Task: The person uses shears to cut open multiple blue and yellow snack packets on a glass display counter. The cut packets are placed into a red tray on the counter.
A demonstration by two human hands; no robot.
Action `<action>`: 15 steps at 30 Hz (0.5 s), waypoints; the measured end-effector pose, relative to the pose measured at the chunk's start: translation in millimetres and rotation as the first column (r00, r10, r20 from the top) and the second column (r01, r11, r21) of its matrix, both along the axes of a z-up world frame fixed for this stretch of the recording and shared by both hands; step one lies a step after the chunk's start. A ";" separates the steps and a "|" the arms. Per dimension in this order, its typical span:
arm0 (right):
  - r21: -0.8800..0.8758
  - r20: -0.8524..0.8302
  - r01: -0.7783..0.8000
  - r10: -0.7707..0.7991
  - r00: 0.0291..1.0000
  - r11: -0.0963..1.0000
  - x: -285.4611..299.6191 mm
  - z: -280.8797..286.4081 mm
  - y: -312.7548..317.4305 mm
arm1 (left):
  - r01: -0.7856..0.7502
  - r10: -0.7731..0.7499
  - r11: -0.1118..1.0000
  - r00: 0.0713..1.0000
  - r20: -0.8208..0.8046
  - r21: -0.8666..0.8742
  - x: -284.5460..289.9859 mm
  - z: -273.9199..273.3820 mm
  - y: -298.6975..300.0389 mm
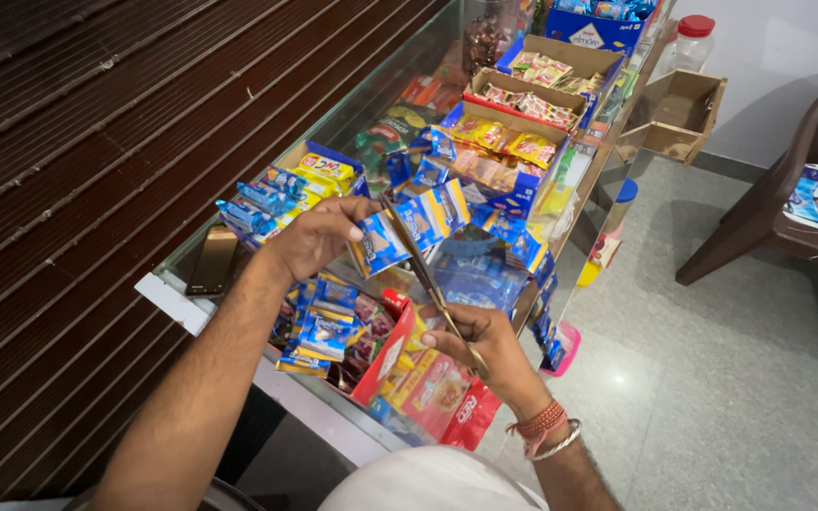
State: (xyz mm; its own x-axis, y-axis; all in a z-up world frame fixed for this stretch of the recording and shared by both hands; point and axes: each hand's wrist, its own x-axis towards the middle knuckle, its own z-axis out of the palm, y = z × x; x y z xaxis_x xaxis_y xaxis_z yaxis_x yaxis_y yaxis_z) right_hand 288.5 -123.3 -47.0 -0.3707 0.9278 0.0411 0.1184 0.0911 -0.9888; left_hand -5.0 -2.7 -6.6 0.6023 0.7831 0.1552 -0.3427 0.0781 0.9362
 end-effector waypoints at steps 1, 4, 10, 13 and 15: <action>-0.004 -0.001 -0.004 0.004 1.000 1.000 0.0 -0.5 0.5 | 0.009 -0.009 1.000 1.000 0.008 0.006 -0.5 -0.3 0.2; 0.000 -0.006 -0.018 0.018 1.000 1.000 0.6 -4.4 2.2 | 0.026 -0.027 1.000 0.999 0.023 0.015 -0.1 0.2 -0.9; -0.016 -0.026 0.003 -0.003 1.000 1.000 -2.2 -14.6 5.4 | 0.055 -0.056 0.997 0.998 0.003 0.048 8.1 15.0 -10.1; -0.025 -0.024 0.004 -0.004 1.000 1.000 -1.2 -14.7 5.4 | 0.086 -0.086 0.994 0.996 -0.002 0.063 10.1 21.1 -14.7; -0.010 -0.041 -0.009 0.009 0.999 1.000 -0.3 -14.3 5.8 | 0.084 -0.083 0.993 0.996 -0.017 0.078 10.4 20.1 -12.9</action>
State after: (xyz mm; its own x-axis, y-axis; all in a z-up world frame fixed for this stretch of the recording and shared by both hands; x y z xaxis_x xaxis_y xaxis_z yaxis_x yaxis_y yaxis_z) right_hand 288.2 -117.4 -61.3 -0.3773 0.9249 0.0474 0.0767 0.0822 -0.9937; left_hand 5.4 -15.6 13.5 0.6677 0.7155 0.2056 -0.3251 0.0317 0.9452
